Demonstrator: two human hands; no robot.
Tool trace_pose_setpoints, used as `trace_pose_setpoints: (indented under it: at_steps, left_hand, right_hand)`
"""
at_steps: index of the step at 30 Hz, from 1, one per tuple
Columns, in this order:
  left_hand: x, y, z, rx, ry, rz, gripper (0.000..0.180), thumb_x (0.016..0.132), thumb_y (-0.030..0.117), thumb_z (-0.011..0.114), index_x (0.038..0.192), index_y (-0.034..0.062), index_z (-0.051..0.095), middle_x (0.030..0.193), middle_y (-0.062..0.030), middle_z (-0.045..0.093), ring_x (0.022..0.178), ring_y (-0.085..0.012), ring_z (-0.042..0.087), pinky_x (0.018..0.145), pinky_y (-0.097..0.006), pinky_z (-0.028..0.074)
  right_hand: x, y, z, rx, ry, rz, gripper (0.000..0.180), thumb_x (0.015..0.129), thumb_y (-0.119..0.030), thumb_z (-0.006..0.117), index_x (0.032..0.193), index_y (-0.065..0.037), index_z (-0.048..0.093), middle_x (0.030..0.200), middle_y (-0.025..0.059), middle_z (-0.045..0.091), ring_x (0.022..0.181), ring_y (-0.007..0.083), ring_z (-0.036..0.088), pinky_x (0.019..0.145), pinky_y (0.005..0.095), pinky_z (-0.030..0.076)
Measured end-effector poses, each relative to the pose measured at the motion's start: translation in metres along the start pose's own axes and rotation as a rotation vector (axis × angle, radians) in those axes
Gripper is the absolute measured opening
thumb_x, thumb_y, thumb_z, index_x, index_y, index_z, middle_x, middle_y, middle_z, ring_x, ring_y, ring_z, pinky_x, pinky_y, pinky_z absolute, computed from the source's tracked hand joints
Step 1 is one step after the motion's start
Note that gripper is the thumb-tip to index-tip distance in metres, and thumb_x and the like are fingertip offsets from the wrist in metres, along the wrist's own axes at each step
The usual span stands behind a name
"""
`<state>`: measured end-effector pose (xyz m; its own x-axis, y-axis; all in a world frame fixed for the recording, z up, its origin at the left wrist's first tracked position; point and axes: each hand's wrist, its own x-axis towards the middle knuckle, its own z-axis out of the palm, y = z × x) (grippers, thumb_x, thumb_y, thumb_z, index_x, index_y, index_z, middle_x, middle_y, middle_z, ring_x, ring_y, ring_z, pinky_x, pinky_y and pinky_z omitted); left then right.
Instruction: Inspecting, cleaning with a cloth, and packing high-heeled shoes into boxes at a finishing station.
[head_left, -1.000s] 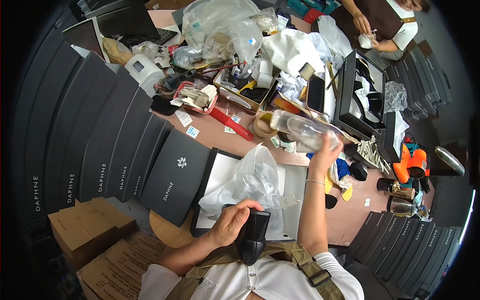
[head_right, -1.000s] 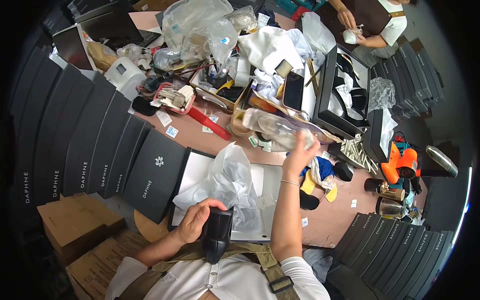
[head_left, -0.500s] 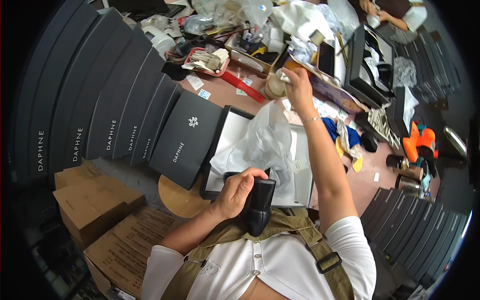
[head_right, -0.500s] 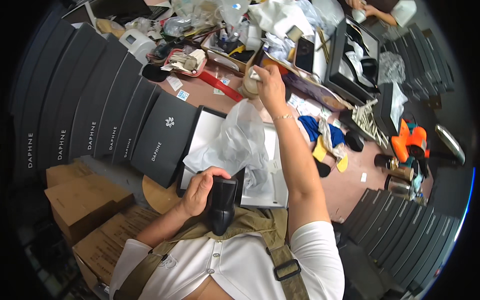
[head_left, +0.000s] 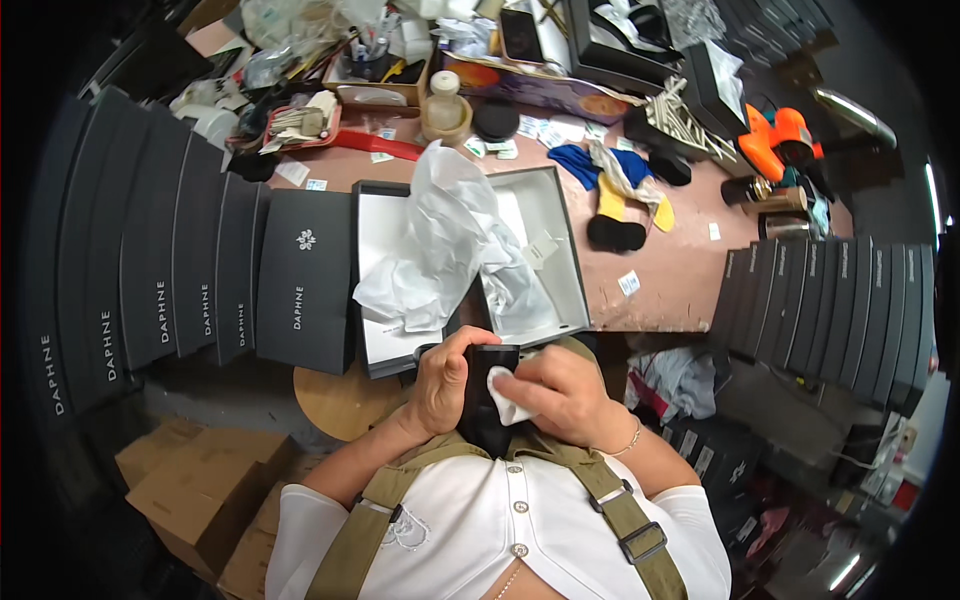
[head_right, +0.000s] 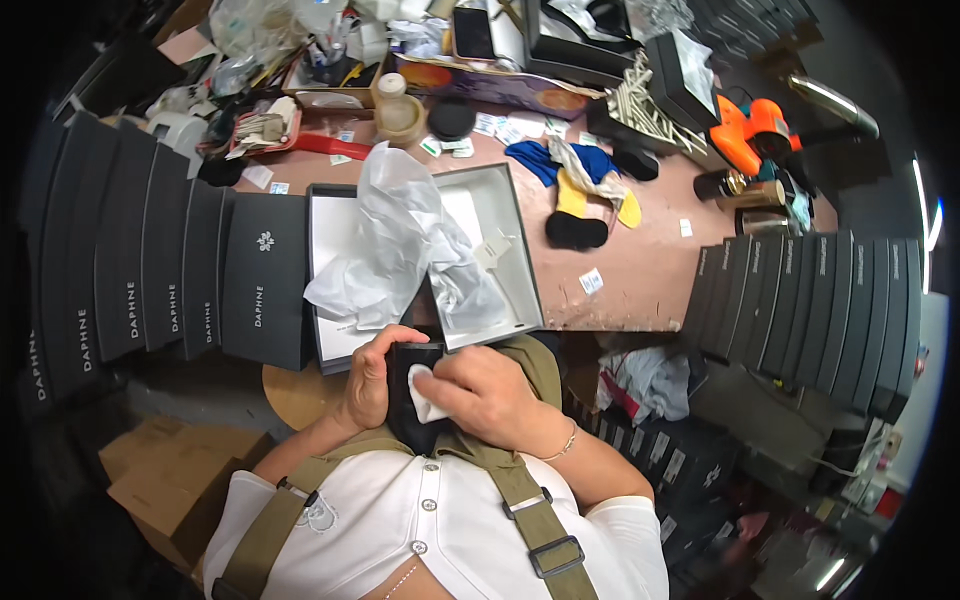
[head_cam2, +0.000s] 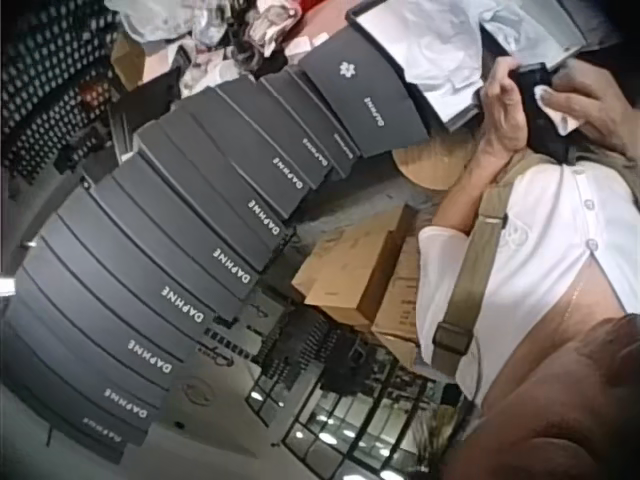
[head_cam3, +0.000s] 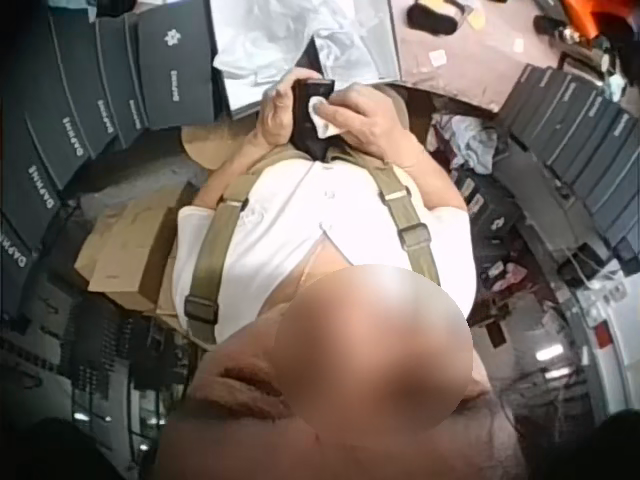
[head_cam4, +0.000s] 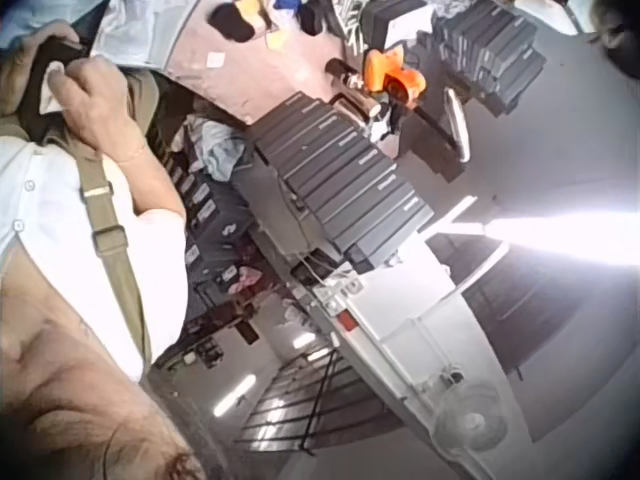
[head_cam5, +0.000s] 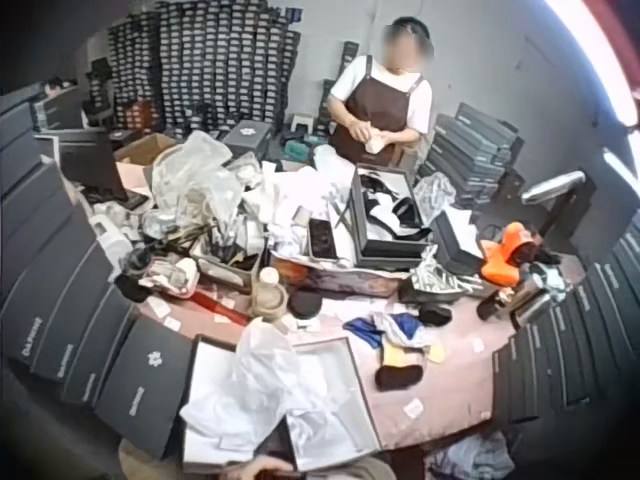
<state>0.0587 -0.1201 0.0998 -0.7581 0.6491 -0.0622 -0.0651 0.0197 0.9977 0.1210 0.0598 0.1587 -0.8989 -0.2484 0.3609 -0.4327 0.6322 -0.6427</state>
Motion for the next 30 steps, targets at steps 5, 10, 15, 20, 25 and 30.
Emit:
trace_pose_setpoints:
  at_steps: [5,10,15,20,25,30]
  left_hand:
    - [0.001,0.006,0.007,0.078,-0.056,0.065,0.086,0.095,0.067,0.014,0.106,-0.0055,0.058,0.096,-0.019,0.062,0.089,-0.0296,0.062,0.08,-0.034,0.046]
    - [-0.004,0.006,0.01,0.084,-0.054,0.088,0.085,0.095,0.067,0.015,0.106,-0.0058,0.058,0.096,-0.0194,0.062,0.088,-0.0295,0.062,0.078,-0.033,0.046]
    - [-0.011,0.001,0.014,0.066,-0.043,0.048,0.088,0.093,0.07,0.014,0.105,-0.0053,0.058,0.093,-0.0184,0.062,0.086,-0.0287,0.062,0.077,-0.033,0.046]
    - [-0.006,0.007,0.014,0.001,-0.037,0.006,0.078,0.093,0.069,0.03,0.107,-0.0034,0.056,0.091,-0.0121,0.063,0.08,-0.0187,0.061,0.072,-0.028,0.048]
    - [0.019,0.031,-0.023,-0.61,0.149,-0.091,0.056,0.097,0.056,0.039,0.112,0.0035,0.05,0.086,-0.0135,0.064,0.071,-0.0228,0.065,0.066,-0.035,0.056]
    - [0.033,0.038,-0.054,-1.366,0.094,-0.18,0.054,0.1,0.055,0.03,0.107,0.0056,0.051,0.079,-0.0116,0.052,0.062,-0.0221,0.06,0.074,-0.034,0.045]
  right_hand:
    - [-0.008,-0.003,0.002,0.034,0.043,0.032,0.027,0.068,-0.002,0.068,0.095,-0.006,0.069,0.08,0.0043,0.057,0.067,0.0203,0.057,0.057,0.0318,0.046]
    - [-0.006,-0.005,-0.006,-0.025,0.032,0.055,0.029,0.066,-0.002,0.068,0.094,-0.007,0.069,0.079,0.0039,0.056,0.069,0.0216,0.057,0.06,0.0336,0.047]
    - [-0.02,-0.013,-0.007,0.165,-0.089,0.026,0.027,0.066,-0.003,0.068,0.093,-0.009,0.069,0.082,0.0044,0.056,0.071,0.0218,0.059,0.061,0.0341,0.048]
    - [-0.002,0.043,-0.018,0.065,0.261,0.382,0.032,0.069,0.009,0.06,0.097,-0.004,0.068,0.088,0.0107,0.059,0.077,0.027,0.06,0.068,0.0312,0.049]
    - [-0.01,0.063,-0.054,-0.035,0.371,0.427,0.032,0.07,0.012,0.054,0.097,-0.001,0.064,0.087,0.0122,0.06,0.081,0.0255,0.06,0.073,0.031,0.047]
    - [-0.025,0.079,-0.054,0.118,0.425,0.586,0.02,0.075,0.011,0.057,0.092,0.002,0.06,0.083,0.009,0.058,0.074,0.0179,0.055,0.07,0.0258,0.044]
